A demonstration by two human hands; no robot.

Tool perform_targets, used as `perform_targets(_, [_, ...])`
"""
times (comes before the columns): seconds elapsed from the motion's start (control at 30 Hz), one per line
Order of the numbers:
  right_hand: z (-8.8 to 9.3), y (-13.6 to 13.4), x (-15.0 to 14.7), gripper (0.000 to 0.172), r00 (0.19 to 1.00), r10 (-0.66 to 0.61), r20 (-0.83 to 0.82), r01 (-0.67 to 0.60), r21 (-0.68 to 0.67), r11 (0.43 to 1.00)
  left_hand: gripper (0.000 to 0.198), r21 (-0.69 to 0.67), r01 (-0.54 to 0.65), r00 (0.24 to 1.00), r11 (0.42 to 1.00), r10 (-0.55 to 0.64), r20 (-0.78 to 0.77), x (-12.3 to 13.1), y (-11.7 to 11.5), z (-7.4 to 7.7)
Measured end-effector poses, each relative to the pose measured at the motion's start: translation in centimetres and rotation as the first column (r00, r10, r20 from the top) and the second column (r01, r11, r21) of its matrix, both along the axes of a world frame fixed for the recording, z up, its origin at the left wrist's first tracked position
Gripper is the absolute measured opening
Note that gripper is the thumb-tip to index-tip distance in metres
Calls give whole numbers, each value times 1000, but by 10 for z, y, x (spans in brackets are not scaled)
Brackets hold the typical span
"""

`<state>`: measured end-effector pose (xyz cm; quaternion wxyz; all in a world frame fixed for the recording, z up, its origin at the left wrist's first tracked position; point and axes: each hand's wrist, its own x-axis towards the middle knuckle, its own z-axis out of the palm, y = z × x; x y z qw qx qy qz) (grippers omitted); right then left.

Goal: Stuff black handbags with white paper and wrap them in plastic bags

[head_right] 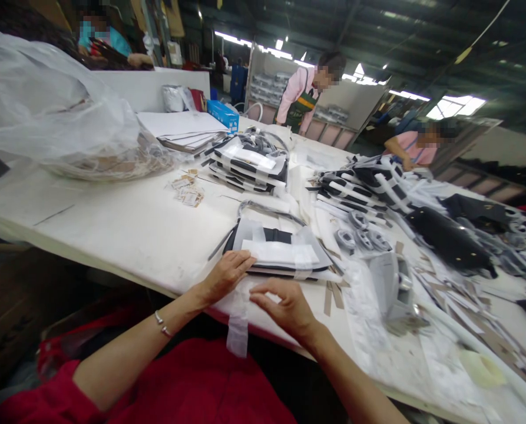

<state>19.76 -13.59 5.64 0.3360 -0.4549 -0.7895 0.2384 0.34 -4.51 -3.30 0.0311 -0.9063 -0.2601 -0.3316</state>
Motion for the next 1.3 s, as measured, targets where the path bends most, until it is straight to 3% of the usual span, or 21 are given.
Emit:
perform_targets(0.07, [10,24,7,14,989,-143,27,137,150,979,32,29,-8,1000,1000,8,-1,0,0,-1])
perform_targets(0.13, [9,50,13,26,973,-204,104,178,215,960,31,66,-40,999,997,38,18,0,-1,-2])
perform_targets(0.23, [-9,81,19,43,948,-187,257,152,152,977,33,69,-68,997,995,65,38,1,-2,-3])
perform_targets(0.33, [-28,95,17,22,928,-136,346,121,65,990,35,21,-53,998,998,52,29,0,-2,-3])
perform_targets(0.43, [-33,94,14,7,934,-129,334,116,57,992,40,-21,-40,998,999,41,47,-1,-2,-2])
perform_targets(0.6, [-26,80,6,10,960,-176,218,143,156,977,41,-72,-54,988,996,64,143,-1,-3,-4])
perform_targets(0.77, [-19,62,-1,10,972,-43,231,-31,308,951,47,-92,-72,970,993,92,227,0,-4,-5])
perform_targets(0.9, [-17,48,-6,12,970,41,238,-119,323,939,50,-83,-78,976,994,93,198,0,-3,-3])
perform_targets(1.07, [-20,40,-13,13,967,71,246,-144,296,944,40,-98,-55,983,994,71,170,-1,-3,-3])
perform_targets(1.2, [-17,45,-12,14,989,-46,139,23,163,986,33,-135,-38,983,990,62,176,-2,-3,-3])
perform_targets(1.3, [-10,56,-13,7,980,-157,124,148,74,986,37,-139,-55,980,989,80,182,-1,-3,-3])
